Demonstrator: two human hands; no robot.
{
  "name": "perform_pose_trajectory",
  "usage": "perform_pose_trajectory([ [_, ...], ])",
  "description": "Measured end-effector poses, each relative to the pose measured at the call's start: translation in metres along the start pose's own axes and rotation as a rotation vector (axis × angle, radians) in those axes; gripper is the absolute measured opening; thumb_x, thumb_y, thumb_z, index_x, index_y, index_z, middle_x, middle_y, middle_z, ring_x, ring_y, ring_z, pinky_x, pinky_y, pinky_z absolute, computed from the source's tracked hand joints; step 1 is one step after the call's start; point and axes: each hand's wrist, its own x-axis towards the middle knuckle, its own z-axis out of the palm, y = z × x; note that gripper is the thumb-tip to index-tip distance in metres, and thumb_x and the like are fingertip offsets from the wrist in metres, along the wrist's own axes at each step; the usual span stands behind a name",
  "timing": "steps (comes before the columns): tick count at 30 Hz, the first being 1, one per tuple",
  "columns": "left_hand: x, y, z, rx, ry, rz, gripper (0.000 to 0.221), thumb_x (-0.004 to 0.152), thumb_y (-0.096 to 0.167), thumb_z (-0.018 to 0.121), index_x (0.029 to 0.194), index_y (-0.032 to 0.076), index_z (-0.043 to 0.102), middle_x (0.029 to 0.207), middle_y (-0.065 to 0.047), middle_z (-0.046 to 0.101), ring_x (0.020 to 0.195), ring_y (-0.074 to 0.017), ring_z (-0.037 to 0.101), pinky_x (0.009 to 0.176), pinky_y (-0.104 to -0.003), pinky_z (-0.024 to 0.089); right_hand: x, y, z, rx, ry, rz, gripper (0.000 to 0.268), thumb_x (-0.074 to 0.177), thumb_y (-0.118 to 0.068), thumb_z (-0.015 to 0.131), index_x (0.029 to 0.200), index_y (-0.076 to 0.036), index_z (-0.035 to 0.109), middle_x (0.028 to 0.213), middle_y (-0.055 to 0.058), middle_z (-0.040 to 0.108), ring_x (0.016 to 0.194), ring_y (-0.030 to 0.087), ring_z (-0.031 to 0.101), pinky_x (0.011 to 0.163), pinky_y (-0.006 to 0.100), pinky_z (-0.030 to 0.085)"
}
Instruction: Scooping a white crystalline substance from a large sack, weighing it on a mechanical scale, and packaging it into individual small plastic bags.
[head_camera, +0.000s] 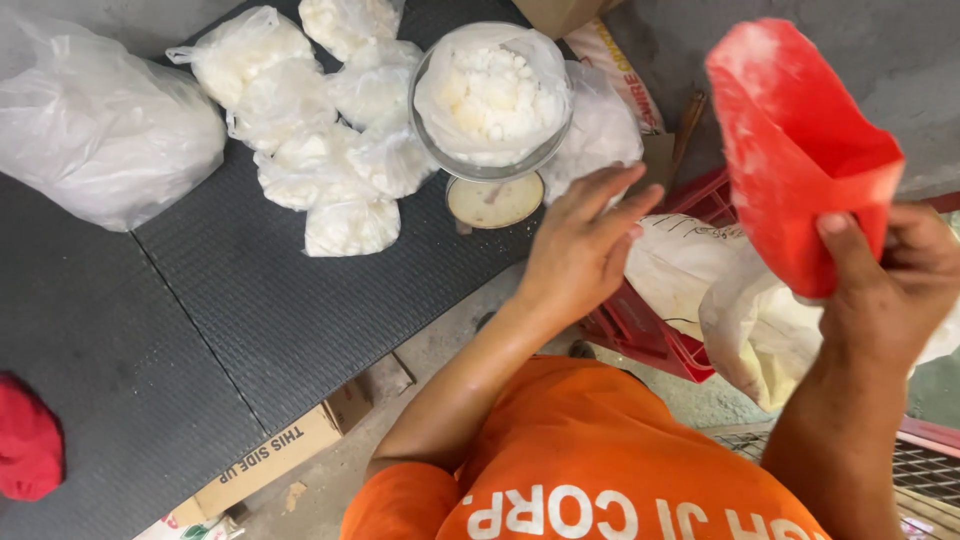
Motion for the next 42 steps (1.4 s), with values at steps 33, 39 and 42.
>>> perform_pose_trajectory([
  [33, -0.056, 0.083, 0.144, 0.029, -0.306, -0.136, 0.044, 0.092, 0.003, 0.070, 0.136, 0.010, 0.067, 0.152, -0.022, 0.051, 0.131, -0.0408, 0.057, 0.108, -0.044, 0.049, -0.017, 0.075, -0.241, -1.117, -0.520, -0.326, 0.026, 0.081, -0.037, 0.084, 0.094, -0.015, 0.078, 0.081, 0.001, 0.072, 0.079, 0.021, 0.066, 0.085, 0.040, 0.050],
  [39, -0.066, 0.093, 0.143, 0.044, -0.269, -0.235, 0.046, 0.095, -0.001, 0.064, 0.141, 0.008, 0.063, 0.156, -0.023, 0.049, 0.138, -0.0410, 0.056, 0.109, -0.043, 0.052, 0.000, 0.152, -0.196, -1.330, -0.709, -0.477, 0.015, 0.079, -0.031, 0.073, 0.084, -0.017, 0.073, 0.078, 0.000, 0.072, 0.090, 0.021, 0.067, 0.090, 0.039, 0.046],
  [42, -0.065, 0.092, 0.139, 0.037, -0.266, -0.268, 0.047, 0.096, -0.002, 0.063, 0.141, 0.009, 0.063, 0.156, -0.023, 0.049, 0.140, -0.0407, 0.056, 0.107, -0.042, 0.053, 0.008, 0.176, -0.177, -1.368, -0.733, -0.624, 0.007, 0.079, -0.022, 0.067, 0.082, -0.016, 0.071, 0.081, -0.001, 0.072, 0.094, 0.020, 0.066, 0.091, 0.037, 0.046],
])
